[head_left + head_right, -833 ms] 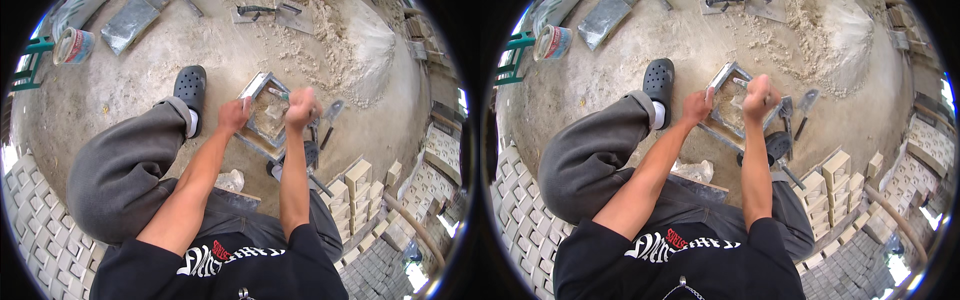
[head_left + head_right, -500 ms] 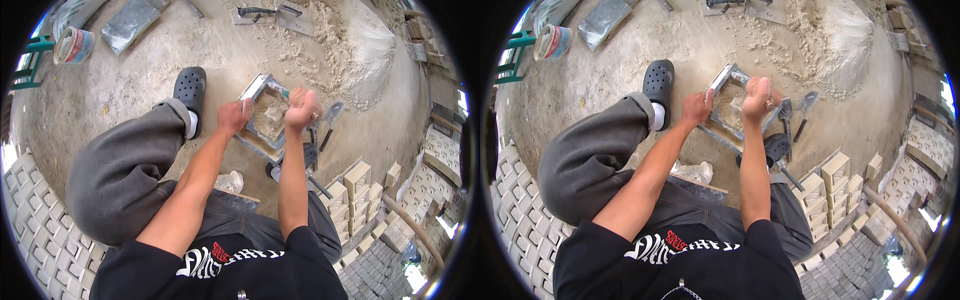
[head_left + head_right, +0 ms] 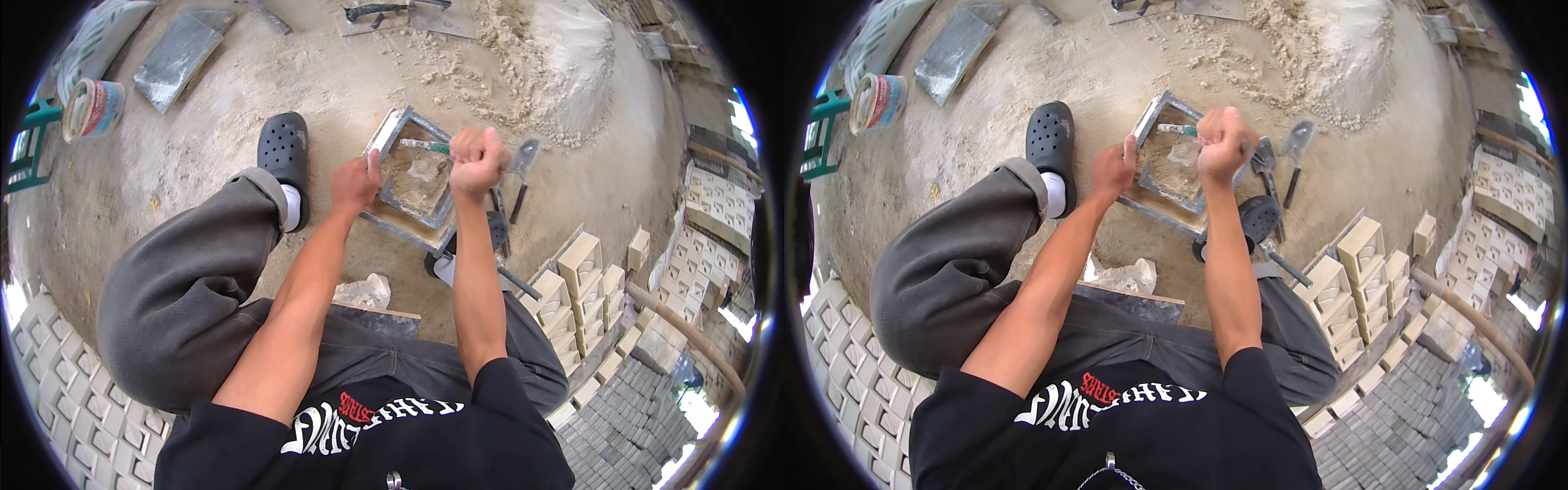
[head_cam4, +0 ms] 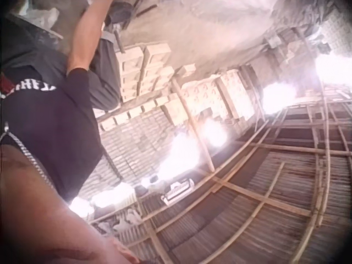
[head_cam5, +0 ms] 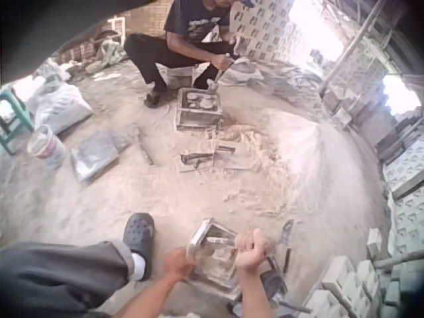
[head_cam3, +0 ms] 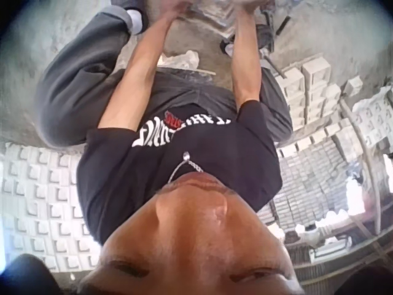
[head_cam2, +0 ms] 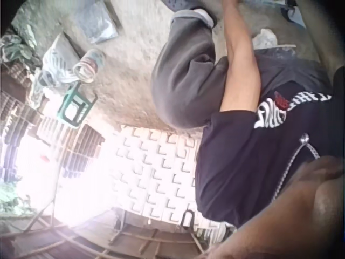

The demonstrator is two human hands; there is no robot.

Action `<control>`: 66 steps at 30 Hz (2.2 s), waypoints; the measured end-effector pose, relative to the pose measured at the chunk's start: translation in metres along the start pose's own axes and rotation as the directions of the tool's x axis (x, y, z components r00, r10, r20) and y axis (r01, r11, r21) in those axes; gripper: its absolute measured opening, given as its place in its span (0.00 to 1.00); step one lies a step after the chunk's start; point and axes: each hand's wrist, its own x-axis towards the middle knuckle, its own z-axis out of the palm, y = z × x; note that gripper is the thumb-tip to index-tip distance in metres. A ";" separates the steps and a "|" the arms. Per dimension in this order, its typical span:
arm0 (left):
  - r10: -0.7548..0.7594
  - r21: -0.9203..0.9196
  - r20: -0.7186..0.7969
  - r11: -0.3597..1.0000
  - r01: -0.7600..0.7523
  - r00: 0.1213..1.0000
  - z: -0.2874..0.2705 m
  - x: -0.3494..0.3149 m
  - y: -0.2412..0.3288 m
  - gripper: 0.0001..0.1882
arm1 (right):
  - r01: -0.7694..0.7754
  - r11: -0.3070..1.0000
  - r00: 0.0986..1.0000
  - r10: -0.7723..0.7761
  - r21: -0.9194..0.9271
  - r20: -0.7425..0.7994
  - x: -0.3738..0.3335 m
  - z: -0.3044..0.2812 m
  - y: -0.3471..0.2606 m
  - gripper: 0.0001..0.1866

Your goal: The person scoops sand into a square mold using a trowel and compresses it by pounding it with a metal tool.

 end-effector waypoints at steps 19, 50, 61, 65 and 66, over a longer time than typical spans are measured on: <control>0.084 0.254 -0.017 0.964 -0.077 0.996 0.009 0.001 -0.003 0.32 | 0.071 0.954 -0.178 0.299 0.291 -0.937 -0.091 -0.286 -0.033 0.12; 0.052 0.252 -0.075 0.967 -0.031 0.996 0.009 -0.007 -0.006 0.29 | -0.460 0.840 0.199 -0.218 -0.288 -0.955 -0.176 -0.333 -0.078 0.23; -0.018 0.067 -0.043 0.998 0.021 0.999 0.002 -0.007 -0.017 0.28 | -0.225 0.821 0.751 -0.197 -0.525 -0.630 -0.090 -0.128 -0.156 0.29; -0.032 0.039 -0.071 0.999 0.035 0.997 0.006 -0.009 -0.013 0.29 | -0.068 0.957 0.831 -0.102 -0.282 -0.547 -0.067 -0.075 -0.140 0.29; -0.045 0.033 -0.075 0.998 0.047 0.996 0.005 -0.009 -0.011 0.29 | -0.076 0.956 0.837 -0.094 -0.284 -0.539 -0.061 -0.066 -0.129 0.29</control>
